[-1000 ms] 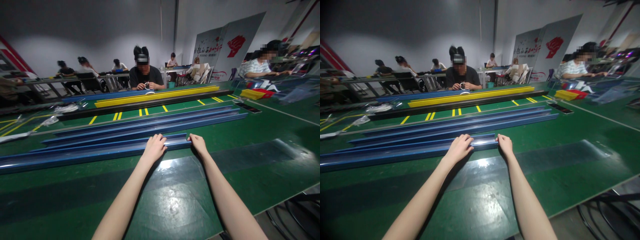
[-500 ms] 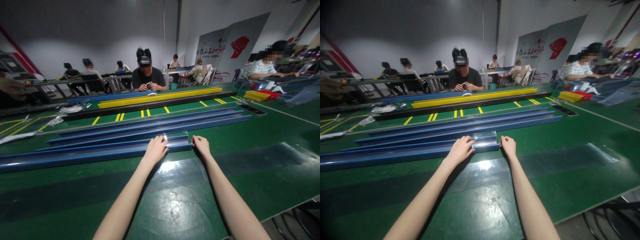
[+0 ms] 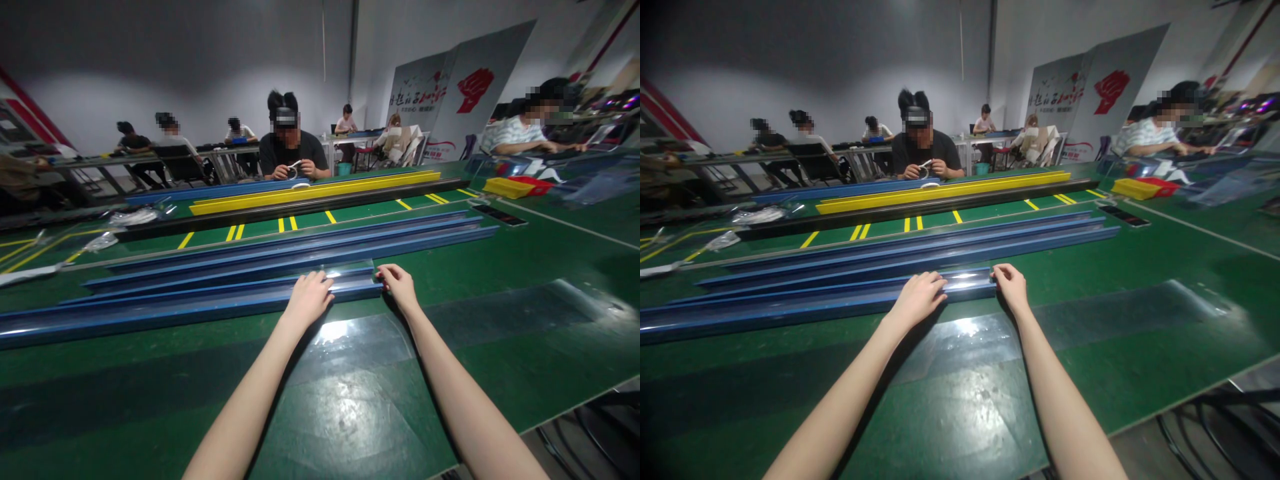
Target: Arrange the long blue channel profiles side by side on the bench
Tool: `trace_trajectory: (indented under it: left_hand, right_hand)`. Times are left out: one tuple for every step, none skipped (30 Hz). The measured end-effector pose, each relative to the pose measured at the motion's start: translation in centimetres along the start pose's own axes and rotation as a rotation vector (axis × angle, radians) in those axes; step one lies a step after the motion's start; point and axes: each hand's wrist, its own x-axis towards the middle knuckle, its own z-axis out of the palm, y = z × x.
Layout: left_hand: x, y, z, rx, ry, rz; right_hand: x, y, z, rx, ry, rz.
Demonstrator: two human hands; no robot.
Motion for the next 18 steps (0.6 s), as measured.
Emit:
trace_trajectory:
  left_hand:
    - [0.02,0.03,-0.03,-0.001,-0.004,0.002]
    - [0.03,0.05,-0.06,-0.002,-0.009,0.004]
    - [0.05,0.08,-0.08,-0.001,-0.014,0.006]
    - [0.07,0.09,-0.09,0.001,-0.018,0.008]
    - [0.09,0.1,-0.09,0.003,-0.02,0.01]
    - [0.11,0.11,-0.08,0.006,-0.02,0.011]
    - [0.12,0.1,-0.06,0.007,-0.02,0.013]
    - [0.14,0.1,-0.03,0.007,-0.019,0.013]
    - [0.15,0.09,-0.01,0.006,-0.018,0.014]
    - [0.15,0.08,0.0,0.005,-0.017,0.014]
    - [0.16,0.07,0.01,0.004,-0.016,0.014]
    - [0.16,0.07,0.0,0.002,-0.015,0.014]
    - [0.16,0.07,0.0,0.0,-0.014,0.015]
    - [0.16,0.07,-0.01,-0.003,-0.013,0.017]
    - [0.17,0.06,-0.01,-0.007,-0.013,0.019]
    - [0.19,0.05,0.0,-0.011,-0.014,0.02]
    - [0.21,0.02,0.03,-0.016,-0.015,0.021]
    - [0.25,-0.01,0.07,-0.023,-0.016,0.021]
  right_hand:
    - [-0.04,-0.04,0.03,0.011,-0.01,-0.005]
    - [-0.08,-0.09,0.06,0.02,-0.017,-0.009]
    - [-0.12,-0.13,0.09,0.028,-0.023,-0.01]
    - [-0.16,-0.18,0.11,0.034,-0.027,-0.009]
    - [-0.2,-0.22,0.12,0.039,-0.031,-0.007]
    - [-0.23,-0.26,0.13,0.042,-0.035,-0.004]
    - [-0.27,-0.3,0.13,0.043,-0.04,-0.001]
    - [-0.3,-0.34,0.11,0.045,-0.044,0.003]
    - [-0.32,-0.38,0.09,0.047,-0.049,0.005]
    - [-0.34,-0.41,0.07,0.05,-0.053,0.007]
    - [-0.35,-0.44,0.05,0.053,-0.057,0.009]
    - [-0.34,-0.47,0.03,0.057,-0.059,0.011]
    - [-0.33,-0.5,0.02,0.06,-0.059,0.014]
    - [-0.31,-0.52,0.0,0.063,-0.058,0.017]
    - [-0.29,-0.55,0.0,0.065,-0.056,0.021]
    - [-0.26,-0.57,-0.01,0.066,-0.053,0.025]
    - [-0.25,-0.6,-0.02,0.066,-0.051,0.029]
    - [-0.23,-0.63,-0.03,0.065,-0.05,0.033]
